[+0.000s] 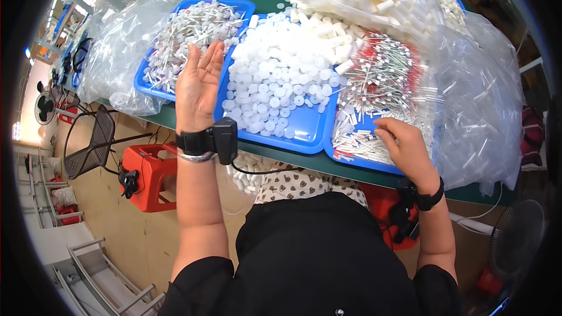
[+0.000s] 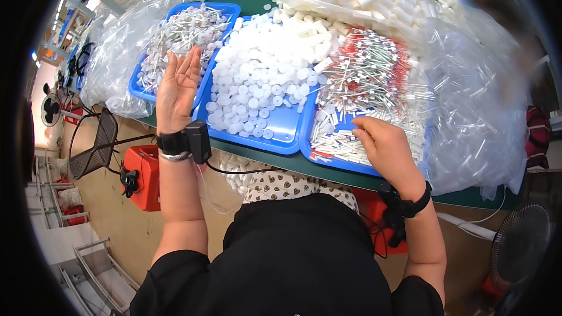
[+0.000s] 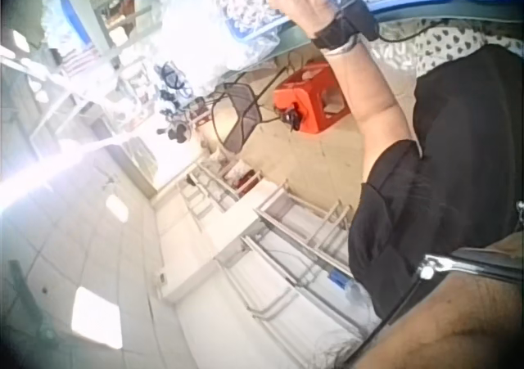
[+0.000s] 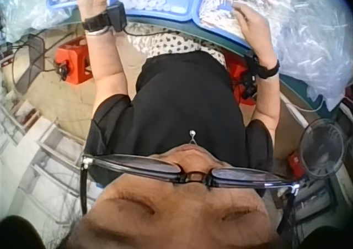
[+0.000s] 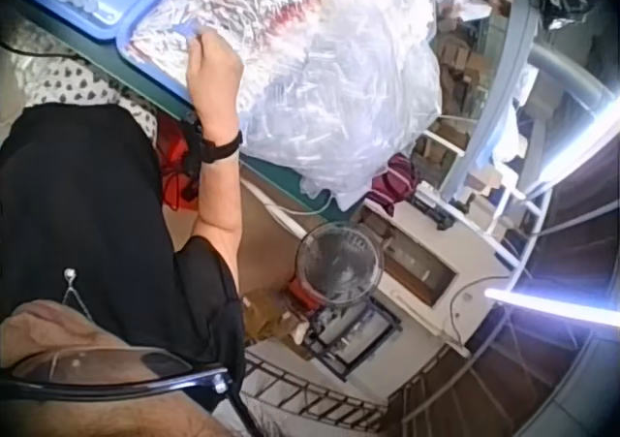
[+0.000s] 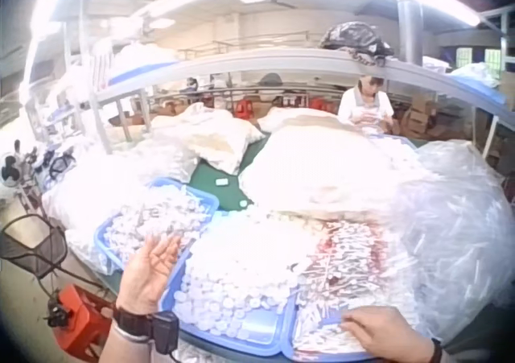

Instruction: The person repeatedly picks up small white plastic caps and metal rods from blue trays on a table. They insert the rods into the caps by hand and place the assembled units into a separate tray. The process is continuous and repetitive throughout the video.

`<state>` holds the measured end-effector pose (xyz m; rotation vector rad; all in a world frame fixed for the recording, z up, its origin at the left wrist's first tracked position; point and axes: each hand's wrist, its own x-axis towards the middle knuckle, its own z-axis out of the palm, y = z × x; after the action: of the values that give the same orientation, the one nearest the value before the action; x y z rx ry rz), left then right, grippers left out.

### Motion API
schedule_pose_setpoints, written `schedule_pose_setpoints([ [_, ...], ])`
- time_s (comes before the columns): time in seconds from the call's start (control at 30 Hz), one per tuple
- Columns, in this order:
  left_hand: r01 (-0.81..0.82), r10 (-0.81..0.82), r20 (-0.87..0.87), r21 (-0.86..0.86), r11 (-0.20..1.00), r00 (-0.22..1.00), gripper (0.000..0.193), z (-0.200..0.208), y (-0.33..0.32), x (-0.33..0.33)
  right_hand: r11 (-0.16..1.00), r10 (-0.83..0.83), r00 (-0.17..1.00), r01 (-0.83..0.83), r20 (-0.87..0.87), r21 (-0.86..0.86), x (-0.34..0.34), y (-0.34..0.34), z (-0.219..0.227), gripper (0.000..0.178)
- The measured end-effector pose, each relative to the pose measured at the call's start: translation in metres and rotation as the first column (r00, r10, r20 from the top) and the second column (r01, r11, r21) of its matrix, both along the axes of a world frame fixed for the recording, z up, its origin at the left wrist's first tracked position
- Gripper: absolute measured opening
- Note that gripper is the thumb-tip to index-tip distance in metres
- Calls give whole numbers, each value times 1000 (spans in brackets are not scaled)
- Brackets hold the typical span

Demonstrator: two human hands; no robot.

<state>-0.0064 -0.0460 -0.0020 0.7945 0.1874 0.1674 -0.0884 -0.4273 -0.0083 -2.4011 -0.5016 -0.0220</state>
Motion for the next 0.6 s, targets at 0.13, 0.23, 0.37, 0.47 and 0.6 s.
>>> schedule_pose_setpoints([
  [0.13,240,-262,-66,651,720,963,31,-13,-39,-28,968,139,977,-100,160,-229,-1,-3,-11,13],
  [0.23,282,-472,-168,942,182,865,24,-37,-77,-59,900,219,945,-99,245,-424,2,2,-16,9],
  [0.37,-79,-464,-69,953,-292,883,15,-46,-81,-68,866,247,936,-98,250,-490,4,3,-21,7],
  [0.47,-19,-460,-148,941,-339,876,10,-44,-80,-69,862,258,939,-119,226,-493,6,3,-21,7],
  [0.6,-68,-540,-142,934,-350,829,9,-39,-81,-63,891,236,949,-125,209,-437,5,0,-24,8],
])
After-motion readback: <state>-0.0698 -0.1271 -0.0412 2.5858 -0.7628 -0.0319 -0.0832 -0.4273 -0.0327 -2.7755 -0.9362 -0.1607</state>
